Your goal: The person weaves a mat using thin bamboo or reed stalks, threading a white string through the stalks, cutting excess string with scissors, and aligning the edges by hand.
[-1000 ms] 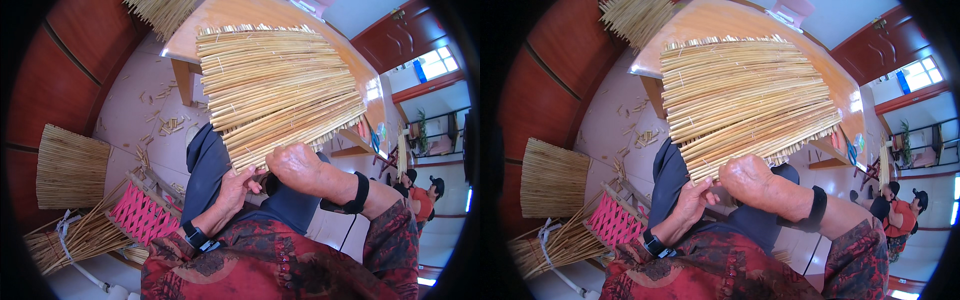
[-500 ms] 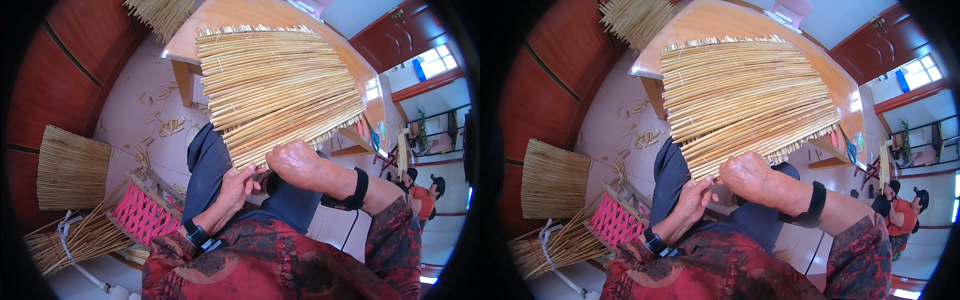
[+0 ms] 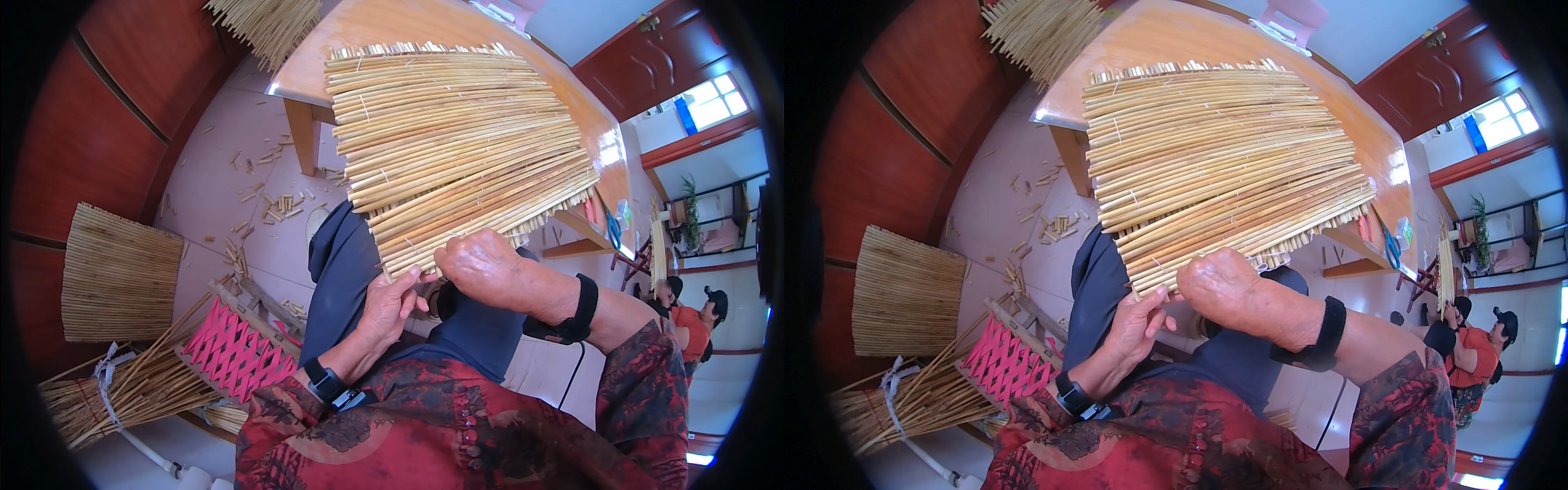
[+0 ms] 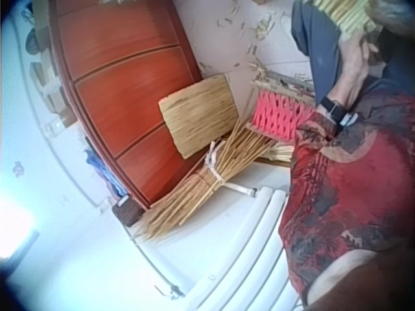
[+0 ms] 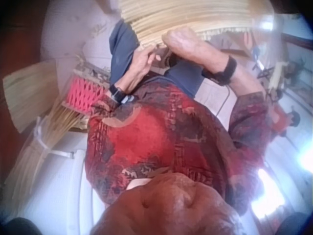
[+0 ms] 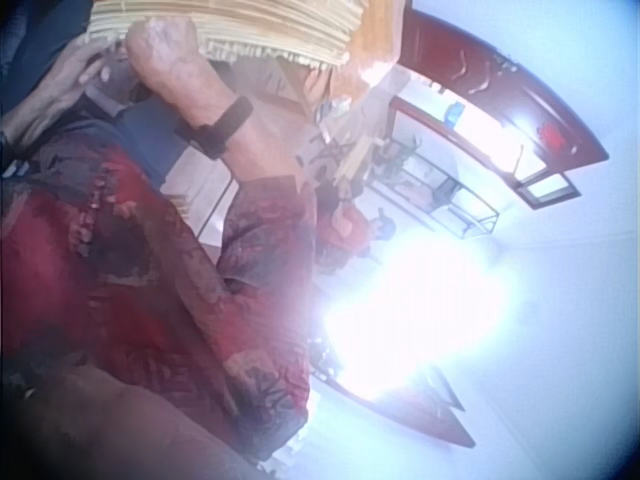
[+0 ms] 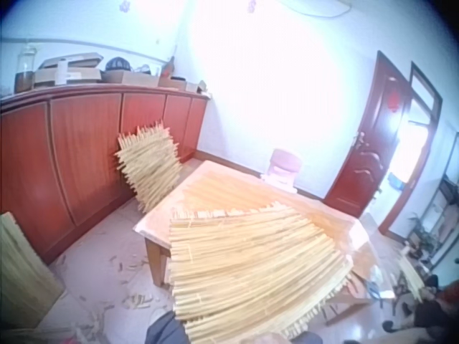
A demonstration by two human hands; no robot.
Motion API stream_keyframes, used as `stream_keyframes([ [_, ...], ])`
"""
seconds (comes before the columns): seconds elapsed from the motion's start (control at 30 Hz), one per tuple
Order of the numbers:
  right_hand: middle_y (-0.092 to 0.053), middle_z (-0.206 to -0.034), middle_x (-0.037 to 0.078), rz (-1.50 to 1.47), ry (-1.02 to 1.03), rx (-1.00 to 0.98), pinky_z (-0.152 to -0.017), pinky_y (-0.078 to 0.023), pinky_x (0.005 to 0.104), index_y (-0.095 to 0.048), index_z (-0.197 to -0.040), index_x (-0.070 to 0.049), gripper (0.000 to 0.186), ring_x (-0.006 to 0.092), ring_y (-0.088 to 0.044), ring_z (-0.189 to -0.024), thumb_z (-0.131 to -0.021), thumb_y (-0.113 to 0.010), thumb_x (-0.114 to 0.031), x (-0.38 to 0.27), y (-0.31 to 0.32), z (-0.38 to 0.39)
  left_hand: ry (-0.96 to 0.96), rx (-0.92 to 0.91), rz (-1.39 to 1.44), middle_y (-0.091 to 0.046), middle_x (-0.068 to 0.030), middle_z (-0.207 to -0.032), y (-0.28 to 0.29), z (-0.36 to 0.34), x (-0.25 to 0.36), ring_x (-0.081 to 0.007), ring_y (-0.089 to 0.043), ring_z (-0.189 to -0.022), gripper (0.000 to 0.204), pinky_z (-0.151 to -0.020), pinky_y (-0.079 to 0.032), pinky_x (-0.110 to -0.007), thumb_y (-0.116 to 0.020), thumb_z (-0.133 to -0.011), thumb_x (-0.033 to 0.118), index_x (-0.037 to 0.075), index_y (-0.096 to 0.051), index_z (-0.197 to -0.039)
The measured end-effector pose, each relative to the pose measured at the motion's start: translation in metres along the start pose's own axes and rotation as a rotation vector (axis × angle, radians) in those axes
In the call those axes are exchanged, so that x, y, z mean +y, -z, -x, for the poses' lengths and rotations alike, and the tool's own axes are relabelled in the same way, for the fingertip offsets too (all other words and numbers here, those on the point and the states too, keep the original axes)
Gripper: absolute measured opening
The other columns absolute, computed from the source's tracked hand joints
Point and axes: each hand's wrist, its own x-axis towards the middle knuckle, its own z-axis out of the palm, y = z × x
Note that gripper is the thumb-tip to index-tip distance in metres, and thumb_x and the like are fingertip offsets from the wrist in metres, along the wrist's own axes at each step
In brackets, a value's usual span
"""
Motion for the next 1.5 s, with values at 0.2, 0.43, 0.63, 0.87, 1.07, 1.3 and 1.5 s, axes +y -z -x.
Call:
stream_keyframes([
  [0.2,-0.059,-0.065,0.016,-0.07,-0.039,0.104,-0.048,-0.048,0.0366,-0.053,-0.07,-0.002,0.01,0.0292,-0.062,-0.06,-0.073,-0.056,-0.012,-0.003,-0.02,-0.001,-0.023,-0.03,0.029,-0.061,-0.0066,-0.088,0.001,-0.004,0.0,-0.0048,-0.036,-0.04,0.025,-0.054,-0.047,-0.027,-0.052,-0.09,0.017,0.001,-0.051,-0.109],
  [0.43,-0.057,-0.06,0.014,-0.263,0.096,0.26,-0.048,-0.047,0.0345,-0.05,-0.069,-0.003,0.006,0.0287,-0.061,-0.058,-0.072,-0.054,-0.007,-0.005,0.012,0.012,0.02,0.0,0.086,-0.061,-0.0168,-0.097,0.005,-0.002,-0.005,-0.0094,-0.054,-0.049,0.034,-0.054,-0.051,-0.027,-0.055,-0.089,0.017,0.0,-0.046,-0.116],
  [0.63,-0.053,-0.056,0.009,0.053,-0.018,0.258,-0.045,-0.046,0.0335,-0.05,-0.068,-0.004,0.009,0.0241,-0.059,-0.052,-0.071,-0.056,-0.01,-0.013,-0.014,0.009,0.014,-0.018,0.094,-0.061,-0.015,-0.097,0.003,-0.004,-0.005,-0.0121,-0.058,-0.053,0.03,-0.053,-0.051,-0.024,-0.054,-0.09,0.015,0.001,-0.047,-0.115],
  [0.87,-0.053,-0.057,0.007,0.182,-0.058,0.193,-0.042,-0.044,0.0291,-0.051,-0.069,-0.006,0.011,0.0186,-0.06,-0.052,-0.072,-0.057,-0.015,-0.021,-0.016,0.003,0.0,0.003,0.107,-0.062,-0.0102,-0.09,0.007,-0.005,-0.009,-0.0106,-0.052,-0.047,0.024,-0.049,-0.048,-0.026,-0.055,-0.089,0.014,0.001,-0.051,-0.109],
  [1.07,-0.059,-0.061,0.006,0.202,-0.129,0.107,-0.046,-0.049,0.0281,-0.057,-0.074,-0.004,0.017,0.0164,-0.065,-0.059,-0.063,-0.065,-0.014,-0.027,-0.023,-0.002,-0.008,0.009,0.074,-0.055,0.0002,-0.076,0.003,-0.002,-0.004,-0.0083,-0.044,-0.045,0.012,-0.051,-0.044,-0.029,-0.055,-0.089,0.015,0.004,-0.054,-0.096],
  [1.3,-0.058,-0.062,0.005,0.32,-0.173,0.183,-0.044,-0.049,0.0263,-0.053,-0.079,-0.001,0.026,0.0153,-0.063,-0.056,-0.065,-0.065,-0.019,-0.031,-0.041,-0.007,-0.022,0.001,0.063,-0.055,-0.0006,-0.075,0.002,-0.003,-0.006,-0.0065,-0.039,-0.042,0.012,-0.05,-0.043,-0.026,-0.053,-0.089,0.014,0.003,-0.054,-0.096],
  [1.5,-0.052,-0.063,0.005,0.41,-0.264,0.251,-0.044,-0.046,0.025,-0.051,-0.081,0.001,0.03,0.0146,-0.059,-0.054,-0.065,-0.063,-0.021,-0.042,-0.051,-0.012,-0.061,-0.011,0.132,-0.056,-0.0026,-0.07,0.004,-0.004,-0.008,-0.0067,-0.039,-0.039,0.013,-0.045,-0.042,-0.025,-0.055,-0.089,0.013,0.0,-0.054,-0.092],
])
